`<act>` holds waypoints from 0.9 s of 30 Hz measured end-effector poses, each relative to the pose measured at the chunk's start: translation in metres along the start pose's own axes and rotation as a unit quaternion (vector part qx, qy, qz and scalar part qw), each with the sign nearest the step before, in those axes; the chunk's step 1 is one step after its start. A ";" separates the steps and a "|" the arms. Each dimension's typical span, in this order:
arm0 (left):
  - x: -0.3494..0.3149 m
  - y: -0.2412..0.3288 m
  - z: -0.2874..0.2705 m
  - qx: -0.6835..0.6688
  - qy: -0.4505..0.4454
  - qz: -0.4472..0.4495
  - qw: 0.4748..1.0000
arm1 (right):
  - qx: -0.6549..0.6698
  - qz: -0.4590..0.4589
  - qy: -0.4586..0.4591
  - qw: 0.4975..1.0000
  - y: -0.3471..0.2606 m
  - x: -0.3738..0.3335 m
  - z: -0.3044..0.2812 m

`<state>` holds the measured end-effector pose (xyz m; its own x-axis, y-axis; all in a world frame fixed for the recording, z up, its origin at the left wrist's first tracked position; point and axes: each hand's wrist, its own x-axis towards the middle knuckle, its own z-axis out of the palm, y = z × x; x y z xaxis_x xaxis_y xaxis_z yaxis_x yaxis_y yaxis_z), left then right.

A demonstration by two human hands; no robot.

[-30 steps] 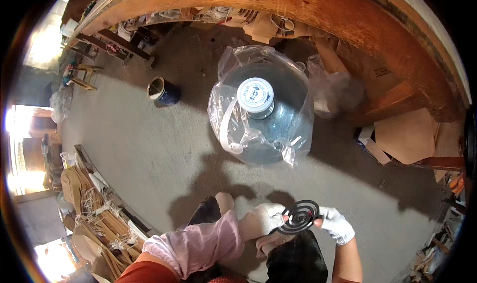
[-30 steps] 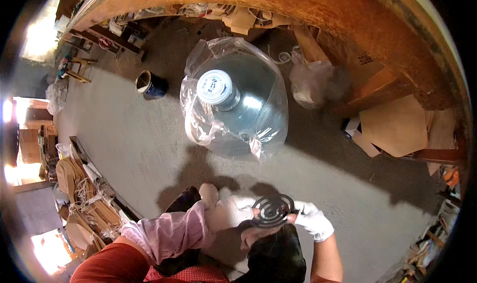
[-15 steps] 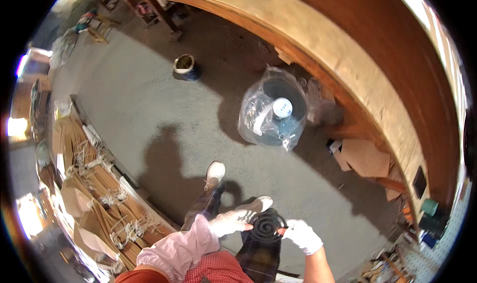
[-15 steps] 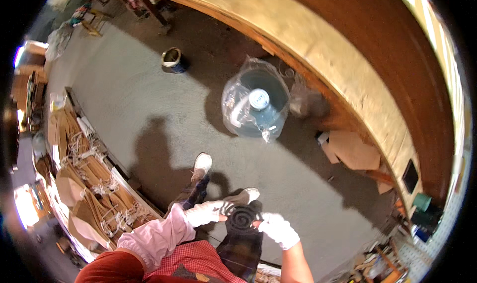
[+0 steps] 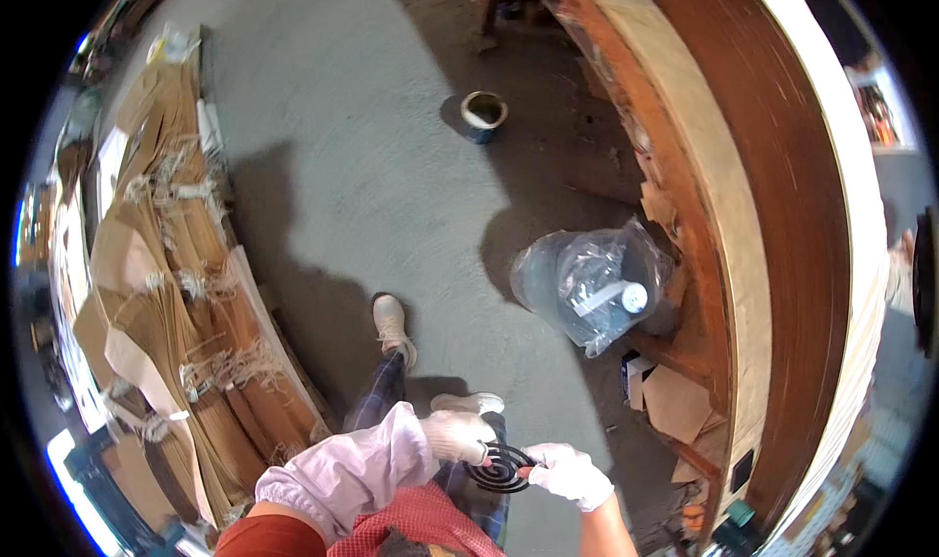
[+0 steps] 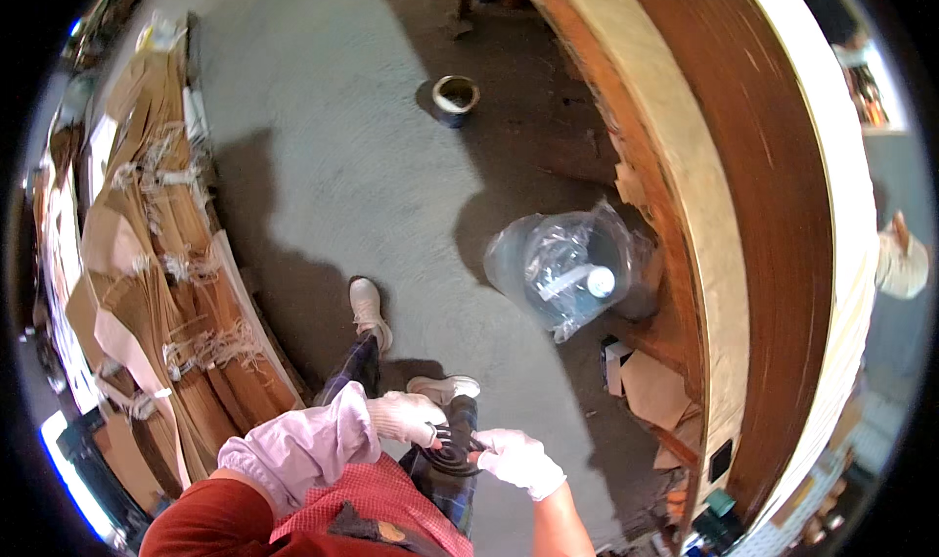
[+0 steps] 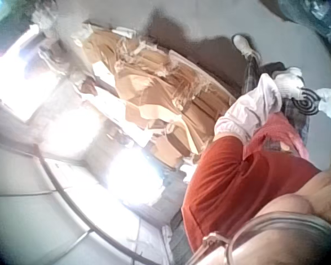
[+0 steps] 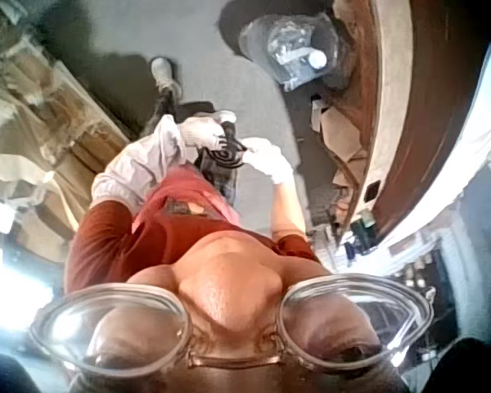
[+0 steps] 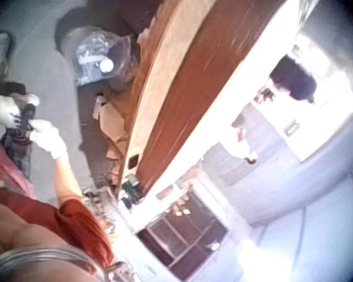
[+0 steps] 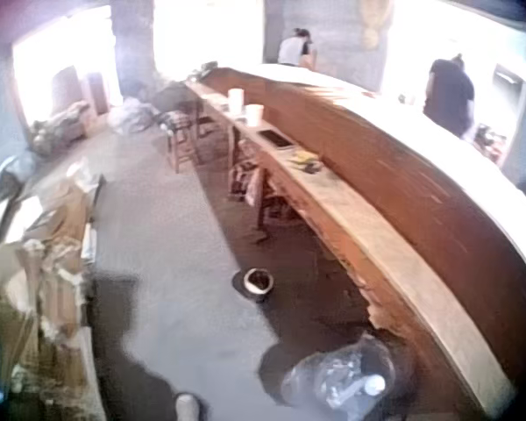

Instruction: The person retrieves a mosquito coil from a box, places it into a metal can, and uses a lighter to ignite the coil. The person then adjusts the coil inside the can and carries the lit can across the room.

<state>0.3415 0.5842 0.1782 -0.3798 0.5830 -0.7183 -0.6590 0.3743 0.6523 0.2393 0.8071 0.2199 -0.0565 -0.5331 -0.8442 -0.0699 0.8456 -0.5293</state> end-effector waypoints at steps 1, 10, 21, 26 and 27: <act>-0.001 -0.016 0.002 0.006 -0.009 -0.001 1.000 | -0.014 0.017 -0.036 0.999 -0.025 0.007 -0.005; -0.097 -0.074 -0.034 -0.163 0.099 0.054 0.980 | -0.159 -0.008 -0.093 0.983 -0.163 0.073 -0.019; -0.150 -0.184 -0.032 -0.623 0.426 0.021 0.656 | -0.199 -0.018 0.072 0.977 -0.213 0.117 -0.055; -0.189 -0.143 -0.070 -0.691 0.495 0.078 0.520 | -0.358 -0.037 0.007 0.933 -0.280 0.138 -0.110; -0.193 -0.130 -0.081 -0.685 0.505 0.093 0.518 | -0.369 -0.113 0.105 0.917 -0.287 0.141 -0.133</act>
<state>0.4481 0.3644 0.2125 -0.2100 -0.4152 -0.8852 -0.1303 -0.8854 0.4462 0.1191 0.4855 0.2638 -0.1422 -0.7520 -0.6436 -0.7531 0.5042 -0.4227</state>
